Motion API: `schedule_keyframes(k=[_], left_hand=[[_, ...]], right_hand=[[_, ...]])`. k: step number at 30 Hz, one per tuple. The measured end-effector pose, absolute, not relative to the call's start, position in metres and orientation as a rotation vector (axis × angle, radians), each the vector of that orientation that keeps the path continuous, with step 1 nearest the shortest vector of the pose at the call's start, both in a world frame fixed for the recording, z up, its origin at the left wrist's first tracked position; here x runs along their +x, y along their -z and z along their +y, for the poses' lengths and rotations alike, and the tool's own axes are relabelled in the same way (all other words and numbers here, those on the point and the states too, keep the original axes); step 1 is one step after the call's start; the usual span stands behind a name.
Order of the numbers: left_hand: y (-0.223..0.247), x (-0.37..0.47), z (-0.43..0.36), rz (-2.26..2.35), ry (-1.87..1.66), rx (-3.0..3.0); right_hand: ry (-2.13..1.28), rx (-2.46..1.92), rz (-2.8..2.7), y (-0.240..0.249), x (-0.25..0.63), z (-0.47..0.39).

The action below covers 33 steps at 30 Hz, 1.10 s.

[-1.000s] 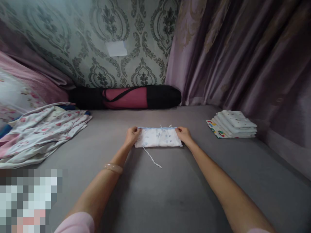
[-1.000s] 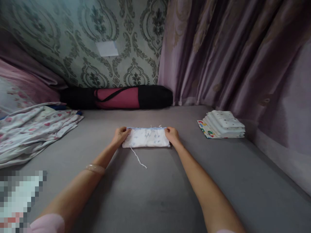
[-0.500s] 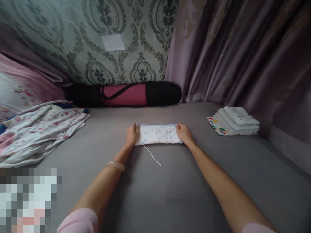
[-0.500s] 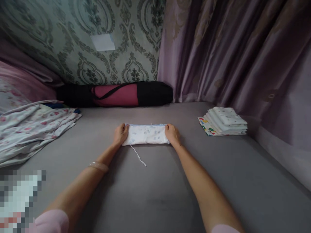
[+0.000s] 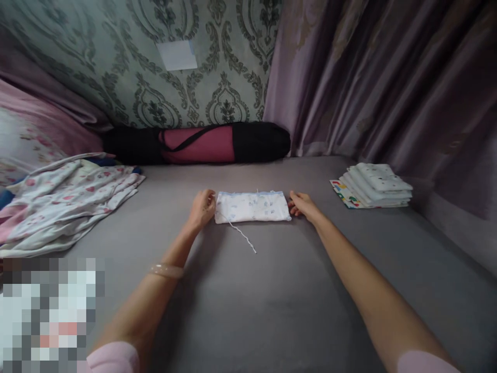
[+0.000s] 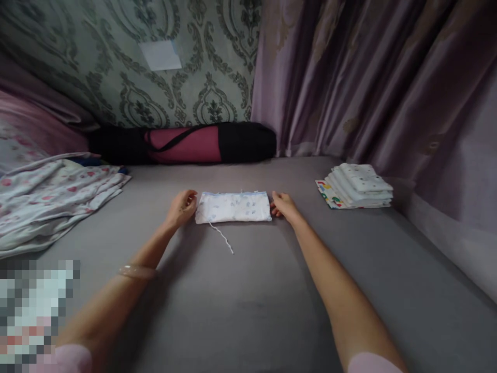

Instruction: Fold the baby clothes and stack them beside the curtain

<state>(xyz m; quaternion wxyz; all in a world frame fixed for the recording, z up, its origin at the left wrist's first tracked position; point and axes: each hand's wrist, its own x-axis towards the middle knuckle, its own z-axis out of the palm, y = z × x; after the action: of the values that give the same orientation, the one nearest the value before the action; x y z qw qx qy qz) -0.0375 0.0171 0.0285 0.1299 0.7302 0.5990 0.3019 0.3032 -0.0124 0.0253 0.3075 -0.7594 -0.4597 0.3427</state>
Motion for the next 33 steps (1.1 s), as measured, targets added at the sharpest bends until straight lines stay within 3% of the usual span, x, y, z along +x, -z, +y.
schedule_keyframes(k=[6, 10, 16, 22, 28, 33], left_hand=[[-0.044, -0.022, -0.056, 0.889, -0.459, 2.778], [-0.04, -0.005, -0.08, 0.858, -0.307, 2.84], [-0.039, -0.018, -0.079, 0.841, -0.446, 2.629], [-0.06, -0.019, -0.046, 1.224, -0.72, 2.201], [-0.067, -0.003, -0.004, 1.639, -0.907, 2.26], [-0.051, 0.011, 0.001, 1.821, -0.956, 2.378]], right_hand=[[-0.88, -1.93, -1.173, -0.033, 0.311, -0.036], [-0.876, -1.858, -1.276, -0.041, 0.304, -0.048], [-0.902, -1.843, -1.263, -0.047, 0.309, -0.061], [-0.887, -1.836, -1.247, -0.047, 0.312, -0.063], [-0.866, -1.833, -1.393, -0.044, 0.292, -0.055], [-0.528, -1.84, -1.672, -0.042, 0.273, -0.045]])
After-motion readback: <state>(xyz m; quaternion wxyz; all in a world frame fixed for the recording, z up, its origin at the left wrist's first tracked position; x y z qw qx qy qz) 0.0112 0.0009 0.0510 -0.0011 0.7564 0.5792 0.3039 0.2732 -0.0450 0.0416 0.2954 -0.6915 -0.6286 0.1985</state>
